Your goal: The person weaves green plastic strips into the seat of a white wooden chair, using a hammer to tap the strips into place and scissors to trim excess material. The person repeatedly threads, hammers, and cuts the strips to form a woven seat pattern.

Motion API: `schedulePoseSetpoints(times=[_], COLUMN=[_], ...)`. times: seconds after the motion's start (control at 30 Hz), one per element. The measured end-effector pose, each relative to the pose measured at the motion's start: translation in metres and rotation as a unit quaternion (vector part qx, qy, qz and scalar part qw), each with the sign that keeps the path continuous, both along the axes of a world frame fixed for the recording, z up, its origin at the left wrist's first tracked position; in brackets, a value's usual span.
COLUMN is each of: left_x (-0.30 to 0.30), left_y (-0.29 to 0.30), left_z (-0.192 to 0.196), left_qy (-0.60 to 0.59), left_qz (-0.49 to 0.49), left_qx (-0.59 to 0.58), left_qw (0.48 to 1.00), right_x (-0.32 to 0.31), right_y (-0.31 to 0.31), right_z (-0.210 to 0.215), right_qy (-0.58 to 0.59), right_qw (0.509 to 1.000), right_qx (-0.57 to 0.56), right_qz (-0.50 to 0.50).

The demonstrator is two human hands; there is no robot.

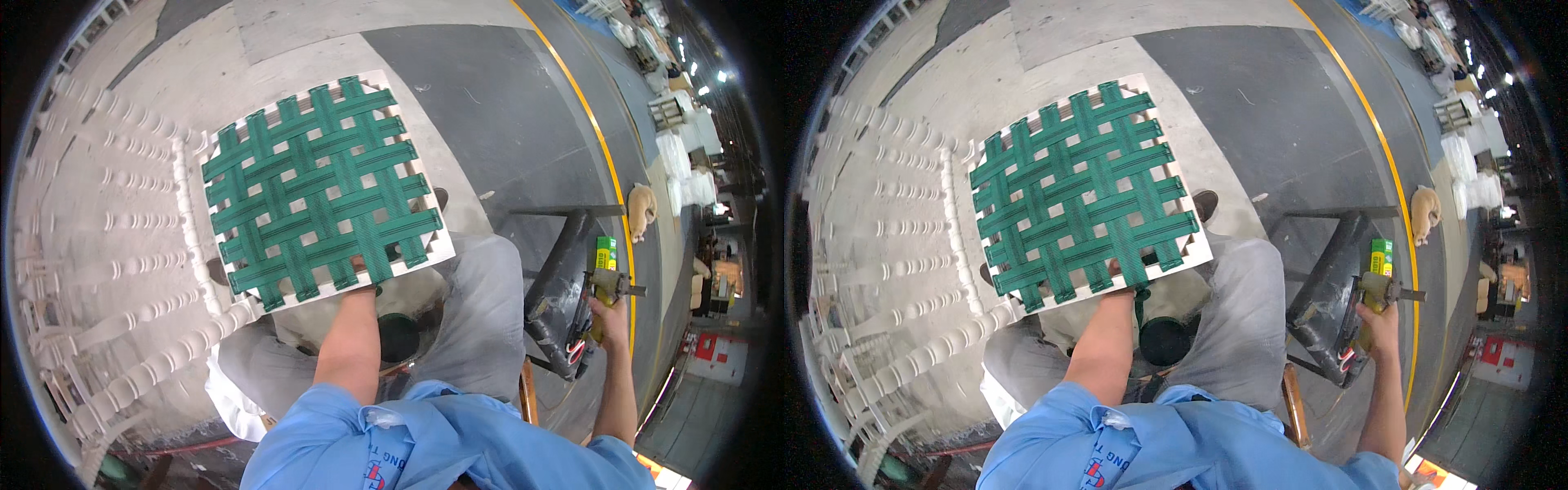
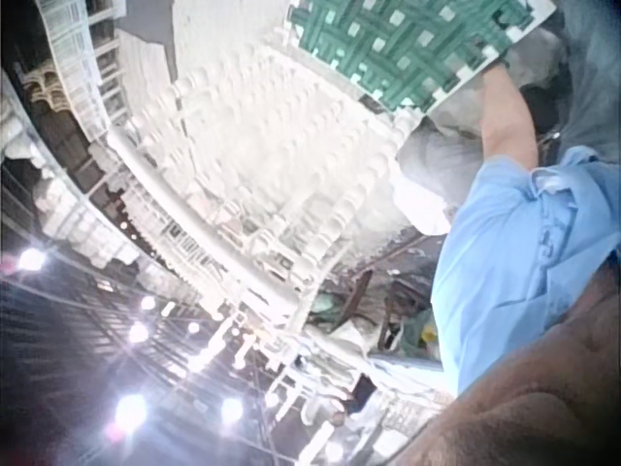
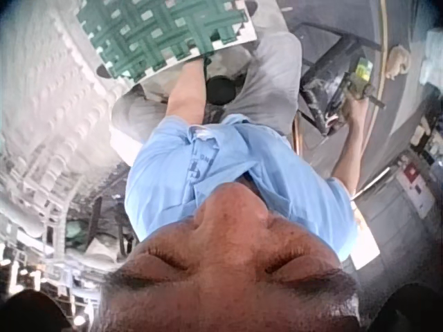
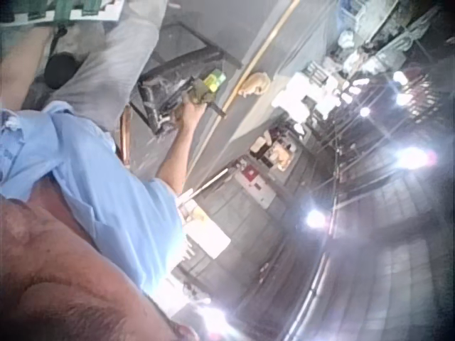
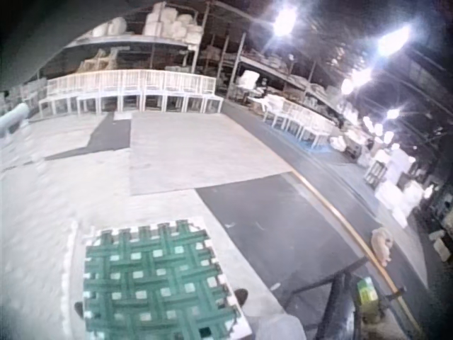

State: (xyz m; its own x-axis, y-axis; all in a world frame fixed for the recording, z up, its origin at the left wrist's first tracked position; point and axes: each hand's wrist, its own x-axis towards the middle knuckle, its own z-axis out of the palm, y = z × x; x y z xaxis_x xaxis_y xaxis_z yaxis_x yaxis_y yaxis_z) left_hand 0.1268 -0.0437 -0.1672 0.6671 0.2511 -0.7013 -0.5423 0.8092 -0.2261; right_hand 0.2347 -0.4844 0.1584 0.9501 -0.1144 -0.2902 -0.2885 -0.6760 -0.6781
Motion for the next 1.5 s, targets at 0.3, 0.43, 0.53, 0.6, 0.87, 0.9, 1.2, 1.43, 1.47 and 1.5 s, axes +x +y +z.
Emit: schedulePoseSetpoints(times=[0.3,0.43,0.53,0.6,0.87,0.9,1.2,1.43,1.47,1.5], left_x=[-0.016,-0.021,-0.023,-0.023,-0.025,-0.025,-0.024,-0.028,-0.031,-0.036], left_y=[0.006,0.001,-0.002,-0.003,0.000,0.000,0.003,-0.004,-0.008,-0.012], left_z=[0.002,0.000,-0.001,-0.001,0.000,0.000,0.003,0.010,0.011,0.012], left_qy=[-0.023,-0.030,-0.039,-0.041,-0.052,-0.052,-0.061,-0.045,-0.033,-0.016], left_qz=[0.042,0.051,0.056,0.058,0.061,0.062,0.071,0.056,0.047,0.031], left_qx=[-0.022,-0.031,-0.040,-0.043,-0.055,-0.053,-0.053,-0.034,-0.032,-0.034], left_qw=[0.999,0.998,0.997,0.997,0.995,0.995,0.994,0.997,0.998,0.999], right_x=[-0.070,-0.095,-0.101,-0.105,-0.116,-0.118,-0.126,-0.125,-0.123,-0.118], right_y=[0.248,0.309,0.325,0.329,0.335,0.335,0.341,0.327,0.319,0.310], right_z=[-0.011,-0.051,-0.063,-0.069,-0.076,-0.076,-0.082,-0.066,-0.059,-0.050], right_qy=[0.219,0.296,0.296,0.298,0.287,0.287,0.294,0.266,0.248,0.230], right_qw=[0.945,0.915,0.915,0.914,0.921,0.920,0.912,0.918,0.924,0.928], right_qx=[0.148,0.166,0.141,0.139,0.095,0.100,0.127,0.175,0.189,0.205], right_qz=[0.192,0.219,0.236,0.237,0.245,0.247,0.257,0.236,0.222,0.210])
